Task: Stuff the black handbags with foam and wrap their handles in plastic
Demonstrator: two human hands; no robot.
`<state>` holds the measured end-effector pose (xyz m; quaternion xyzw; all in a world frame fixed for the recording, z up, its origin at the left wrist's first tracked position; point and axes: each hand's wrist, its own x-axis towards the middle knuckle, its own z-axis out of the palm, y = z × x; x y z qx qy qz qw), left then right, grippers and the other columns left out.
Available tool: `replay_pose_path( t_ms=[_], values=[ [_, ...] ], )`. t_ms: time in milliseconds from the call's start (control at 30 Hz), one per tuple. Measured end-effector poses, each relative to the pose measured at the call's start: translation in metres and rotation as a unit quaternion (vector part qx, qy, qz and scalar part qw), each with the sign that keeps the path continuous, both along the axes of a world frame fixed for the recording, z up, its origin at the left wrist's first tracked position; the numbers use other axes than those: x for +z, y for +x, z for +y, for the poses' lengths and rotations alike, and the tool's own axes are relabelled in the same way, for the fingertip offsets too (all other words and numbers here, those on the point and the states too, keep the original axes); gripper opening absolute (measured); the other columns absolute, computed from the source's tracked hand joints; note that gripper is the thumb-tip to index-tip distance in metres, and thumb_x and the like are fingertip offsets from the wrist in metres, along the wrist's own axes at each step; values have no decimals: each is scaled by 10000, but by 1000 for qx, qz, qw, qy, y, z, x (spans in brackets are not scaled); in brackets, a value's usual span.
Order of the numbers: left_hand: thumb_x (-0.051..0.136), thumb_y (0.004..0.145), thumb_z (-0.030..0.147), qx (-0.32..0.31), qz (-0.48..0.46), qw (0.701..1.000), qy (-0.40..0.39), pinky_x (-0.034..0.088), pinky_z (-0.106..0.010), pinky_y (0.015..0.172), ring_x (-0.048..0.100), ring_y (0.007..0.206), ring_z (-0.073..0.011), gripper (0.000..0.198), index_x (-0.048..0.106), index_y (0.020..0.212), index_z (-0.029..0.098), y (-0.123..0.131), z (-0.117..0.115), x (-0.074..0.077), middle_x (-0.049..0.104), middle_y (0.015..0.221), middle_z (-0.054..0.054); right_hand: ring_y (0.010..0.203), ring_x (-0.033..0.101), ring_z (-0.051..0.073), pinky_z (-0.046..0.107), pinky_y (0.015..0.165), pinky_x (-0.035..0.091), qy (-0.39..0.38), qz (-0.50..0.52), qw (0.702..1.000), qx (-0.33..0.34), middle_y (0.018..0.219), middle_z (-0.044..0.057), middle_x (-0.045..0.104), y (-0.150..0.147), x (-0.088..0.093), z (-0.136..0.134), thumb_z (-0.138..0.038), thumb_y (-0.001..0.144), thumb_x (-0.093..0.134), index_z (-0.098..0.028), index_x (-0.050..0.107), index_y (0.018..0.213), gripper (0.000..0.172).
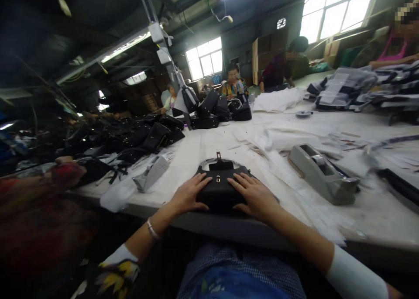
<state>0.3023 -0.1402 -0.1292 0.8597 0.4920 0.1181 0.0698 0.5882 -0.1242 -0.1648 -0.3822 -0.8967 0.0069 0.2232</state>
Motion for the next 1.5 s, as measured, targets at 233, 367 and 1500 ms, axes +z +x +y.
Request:
replay_pose_path(
  t_ms=[233,367,1500],
  values=[
    [728,756,574,-23,43,999,-7,381,-522,1079,442,1360,-356,808,426,1457,308,10,1,-19,523,1461,-73,1119,665,321,466,901,582,-5,-53,998,-25,1275,102,670,35,-13,5,-277,848,626,-232,631,1293,447],
    [676,809,566,-30,39,999,6,281,-606,1123,405,1386,-355,805,351,1493,291,24,-13,-16,471,1500,-101,1160,637,338,524,953,539,0,-75,997,-1,1326,110,635,45,3,4,-268,821,656,-238,591,1348,532],
    [619,896,327,-51,61,985,154,331,-597,1116,279,1454,-368,770,200,1540,386,33,-6,-103,264,1605,-124,821,671,255,321,674,451,-172,-209,962,19,878,159,727,-73,-2,62,-251,972,472,-102,744,900,318]
  ],
)
